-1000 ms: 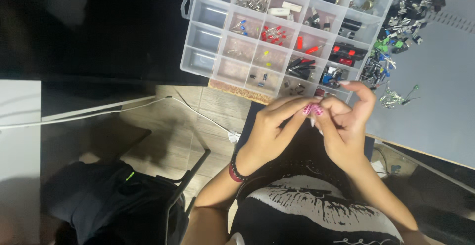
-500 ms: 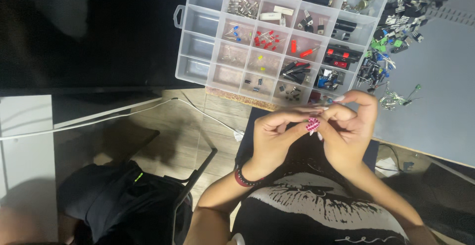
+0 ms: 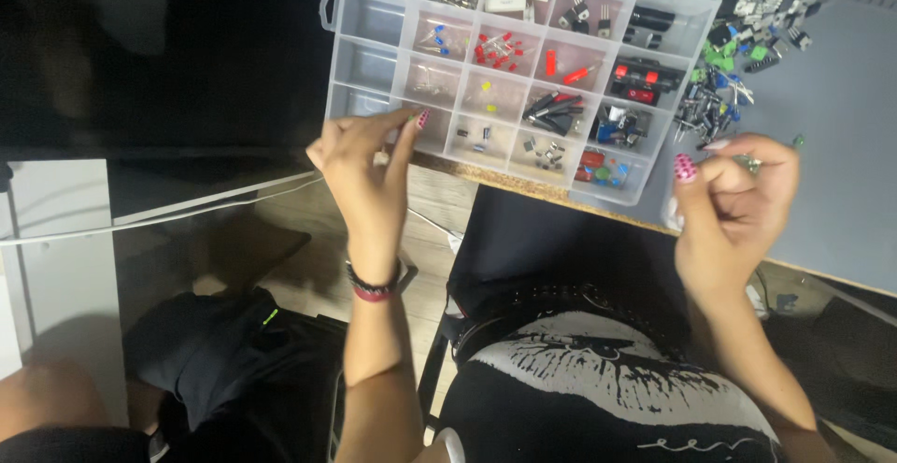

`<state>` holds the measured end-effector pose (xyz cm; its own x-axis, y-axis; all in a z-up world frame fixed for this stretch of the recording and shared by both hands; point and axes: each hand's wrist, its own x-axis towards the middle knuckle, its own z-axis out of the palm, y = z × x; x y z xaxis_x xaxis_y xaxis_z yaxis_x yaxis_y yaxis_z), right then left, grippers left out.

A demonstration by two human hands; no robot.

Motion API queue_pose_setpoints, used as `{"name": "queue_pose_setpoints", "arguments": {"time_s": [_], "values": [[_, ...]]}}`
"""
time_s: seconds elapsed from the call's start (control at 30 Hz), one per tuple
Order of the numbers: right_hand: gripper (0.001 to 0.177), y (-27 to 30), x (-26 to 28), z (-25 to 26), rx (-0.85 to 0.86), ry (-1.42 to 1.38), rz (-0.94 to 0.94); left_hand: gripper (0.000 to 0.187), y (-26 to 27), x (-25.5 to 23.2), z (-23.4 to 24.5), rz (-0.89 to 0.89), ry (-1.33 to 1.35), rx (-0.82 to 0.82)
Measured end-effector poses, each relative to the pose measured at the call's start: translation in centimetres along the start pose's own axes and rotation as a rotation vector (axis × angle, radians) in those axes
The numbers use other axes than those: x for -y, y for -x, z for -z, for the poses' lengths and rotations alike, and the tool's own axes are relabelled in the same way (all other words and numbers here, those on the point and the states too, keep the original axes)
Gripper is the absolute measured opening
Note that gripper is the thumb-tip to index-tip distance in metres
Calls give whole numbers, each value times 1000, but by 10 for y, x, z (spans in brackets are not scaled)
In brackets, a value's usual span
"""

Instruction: The person sorts small electronic components, such as capacitors and resistors, from a pile on a table into the compartments of a clear plastic organizer box. The person picks up individual items and places them into specific sections of the box.

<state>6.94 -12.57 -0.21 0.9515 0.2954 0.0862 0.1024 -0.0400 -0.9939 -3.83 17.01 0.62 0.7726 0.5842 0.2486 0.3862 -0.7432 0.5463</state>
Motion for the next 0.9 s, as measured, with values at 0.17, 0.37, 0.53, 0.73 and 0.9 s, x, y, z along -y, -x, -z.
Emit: {"name": "queue_pose_setpoints", "arguments": {"time_s": [0.17, 0.37, 0.53, 0.73, 0.9], "values": [[29, 7, -1, 13, -50, 45, -35, 18, -5, 6, 2, -14, -12, 180], [22, 14, -13, 26, -91, 61, -52, 23, 1, 7, 3, -8, -24, 205], [24, 13, -10, 41, -111, 88, -30, 27, 7, 7, 4, -3, -41, 197], [31, 9, -12, 77, -107, 104, -45, 12, 10, -28, 17, -55, 109, 51], [26, 11, -21, 115, -95, 213, -143, 11, 17, -61, -6, -100, 217, -50]]}}
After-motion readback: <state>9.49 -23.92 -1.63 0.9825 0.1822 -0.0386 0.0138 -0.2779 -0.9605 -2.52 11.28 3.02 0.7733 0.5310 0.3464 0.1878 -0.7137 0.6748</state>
